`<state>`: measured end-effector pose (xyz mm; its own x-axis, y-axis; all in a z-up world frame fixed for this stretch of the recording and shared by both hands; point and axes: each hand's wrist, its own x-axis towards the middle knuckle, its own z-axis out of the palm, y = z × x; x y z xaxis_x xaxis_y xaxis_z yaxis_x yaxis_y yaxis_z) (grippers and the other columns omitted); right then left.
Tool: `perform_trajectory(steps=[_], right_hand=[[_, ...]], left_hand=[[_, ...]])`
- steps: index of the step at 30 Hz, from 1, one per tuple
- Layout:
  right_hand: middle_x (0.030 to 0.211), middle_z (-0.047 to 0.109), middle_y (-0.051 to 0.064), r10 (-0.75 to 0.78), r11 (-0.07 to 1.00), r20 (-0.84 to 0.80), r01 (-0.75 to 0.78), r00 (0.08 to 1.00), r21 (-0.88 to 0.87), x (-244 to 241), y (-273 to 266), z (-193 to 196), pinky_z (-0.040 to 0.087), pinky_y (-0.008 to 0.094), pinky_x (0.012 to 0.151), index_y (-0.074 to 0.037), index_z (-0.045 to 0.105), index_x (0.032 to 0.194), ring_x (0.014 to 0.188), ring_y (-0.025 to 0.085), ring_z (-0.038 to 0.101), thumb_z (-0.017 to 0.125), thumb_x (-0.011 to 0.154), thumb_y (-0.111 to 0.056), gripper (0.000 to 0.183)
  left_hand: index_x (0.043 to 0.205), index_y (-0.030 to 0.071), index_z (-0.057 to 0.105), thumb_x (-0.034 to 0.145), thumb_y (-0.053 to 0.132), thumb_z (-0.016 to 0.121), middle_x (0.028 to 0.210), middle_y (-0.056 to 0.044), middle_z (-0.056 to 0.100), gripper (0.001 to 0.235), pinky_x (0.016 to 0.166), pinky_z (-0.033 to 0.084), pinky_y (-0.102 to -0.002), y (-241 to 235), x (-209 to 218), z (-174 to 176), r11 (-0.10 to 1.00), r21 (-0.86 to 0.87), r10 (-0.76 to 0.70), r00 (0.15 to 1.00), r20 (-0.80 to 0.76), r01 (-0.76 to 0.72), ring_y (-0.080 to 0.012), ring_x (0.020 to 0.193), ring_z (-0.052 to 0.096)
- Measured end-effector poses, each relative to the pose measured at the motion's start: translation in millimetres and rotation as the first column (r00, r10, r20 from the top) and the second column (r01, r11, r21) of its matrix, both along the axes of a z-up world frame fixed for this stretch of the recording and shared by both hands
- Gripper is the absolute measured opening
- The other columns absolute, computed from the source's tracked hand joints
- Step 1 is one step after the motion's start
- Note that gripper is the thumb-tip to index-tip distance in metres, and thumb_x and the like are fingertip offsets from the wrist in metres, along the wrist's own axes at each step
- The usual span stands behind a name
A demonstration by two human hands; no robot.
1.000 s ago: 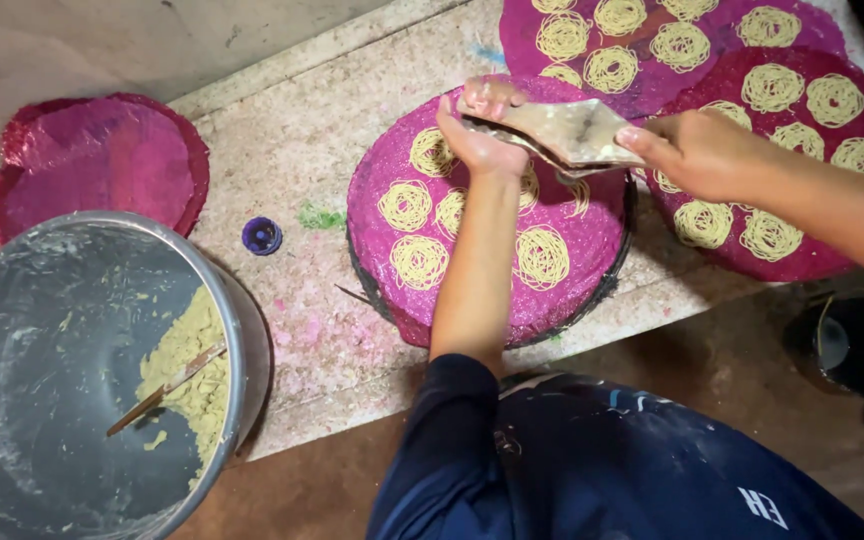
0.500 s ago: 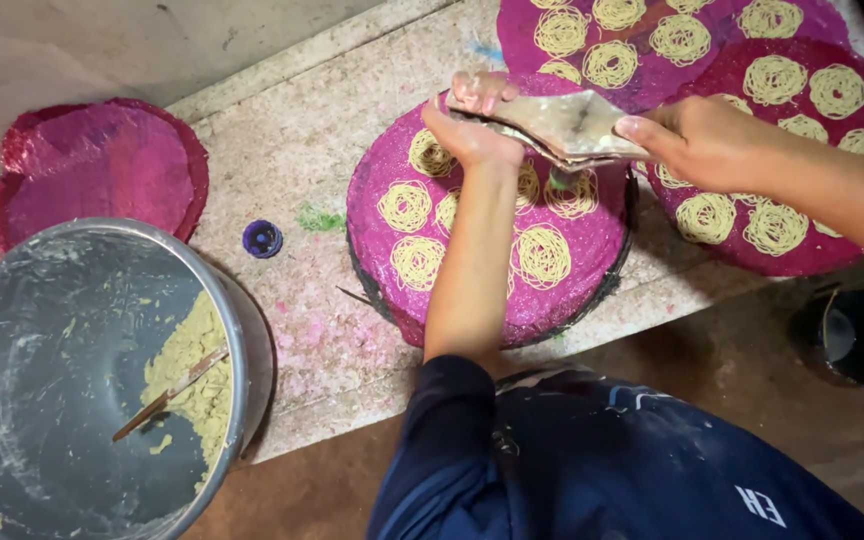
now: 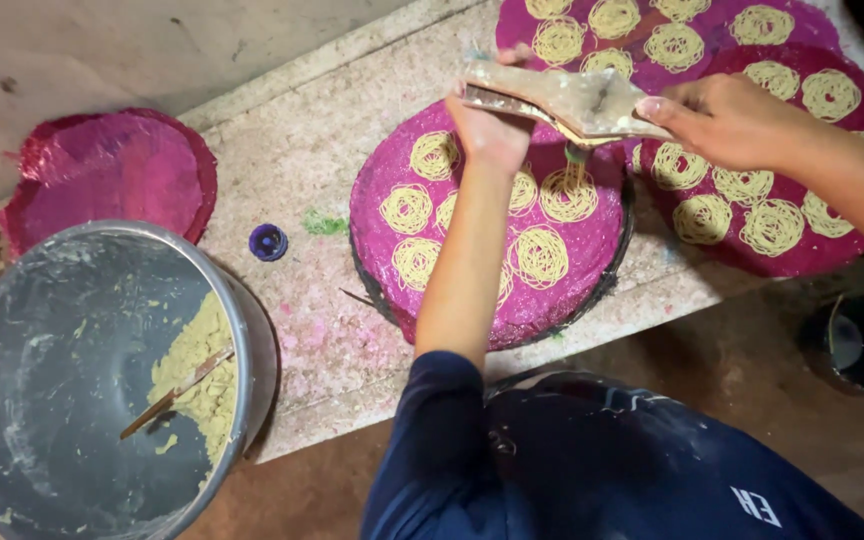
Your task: The person uses a wooden dough press to extrude yellow dough into circular shapes onto purple trays. They repeatedly load the press with dough from a metal bowl, press the handle to form spirals, and arrange the finished pieces on the trays.
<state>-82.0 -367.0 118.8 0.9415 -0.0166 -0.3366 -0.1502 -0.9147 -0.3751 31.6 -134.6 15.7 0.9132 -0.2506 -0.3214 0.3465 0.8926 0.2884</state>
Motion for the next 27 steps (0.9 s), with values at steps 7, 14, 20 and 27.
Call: perform_trajectory(steps=[7,14,20,27], right_hand=[[0.067,0.065,0.014,0.025,0.996,0.089,-0.032,0.996,0.078,5,-17,-32,0.050,0.045,0.056,-0.009,0.073,0.123,0.056,0.027,0.063,0.045,0.106,-0.056,0.057],[0.078,0.063,0.011,-0.017,0.996,0.410,-0.022,0.912,0.091,-14,-59,-99,0.050,0.041,0.062,-0.006,0.068,0.108,0.067,0.024,0.060,0.040,0.118,-0.049,0.052],[0.088,0.059,0.000,-0.532,0.532,0.335,-0.001,0.778,0.847,-107,-70,-185,0.042,0.028,0.060,-0.005,0.060,0.111,0.070,0.011,0.054,0.038,0.119,-0.039,0.041],[0.089,0.054,0.006,-0.671,0.268,0.292,-0.144,0.682,0.953,-186,-44,-236,0.045,0.029,0.058,-0.002,0.050,0.128,0.064,0.014,0.053,0.046,0.115,-0.057,0.056]], left_hand=[[0.150,0.002,0.048,0.107,0.056,0.017,0.093,-0.010,0.070,0.076,0.043,0.032,-0.027,-19,-21,-96,0.600,0.657,-0.575,0.817,-0.041,0.456,-0.0119,0.062,0.054],[0.162,0.010,0.027,0.092,0.004,0.053,0.109,-0.006,0.081,0.075,0.059,0.056,-0.036,22,-111,-80,-0.117,0.719,-0.736,0.546,0.400,-0.685,-0.0217,0.070,0.070],[0.144,0.019,0.056,0.094,0.021,0.066,0.098,-0.002,0.078,0.051,0.059,0.055,-0.037,93,-213,-22,-0.351,0.781,-0.522,0.800,0.296,-0.517,-0.0241,0.066,0.072],[0.133,0.018,0.065,0.094,0.013,0.064,0.095,0.000,0.080,0.039,0.057,0.053,-0.031,150,-285,-4,-0.297,0.919,-0.109,0.965,0.237,-0.259,-0.0157,0.057,0.068]])
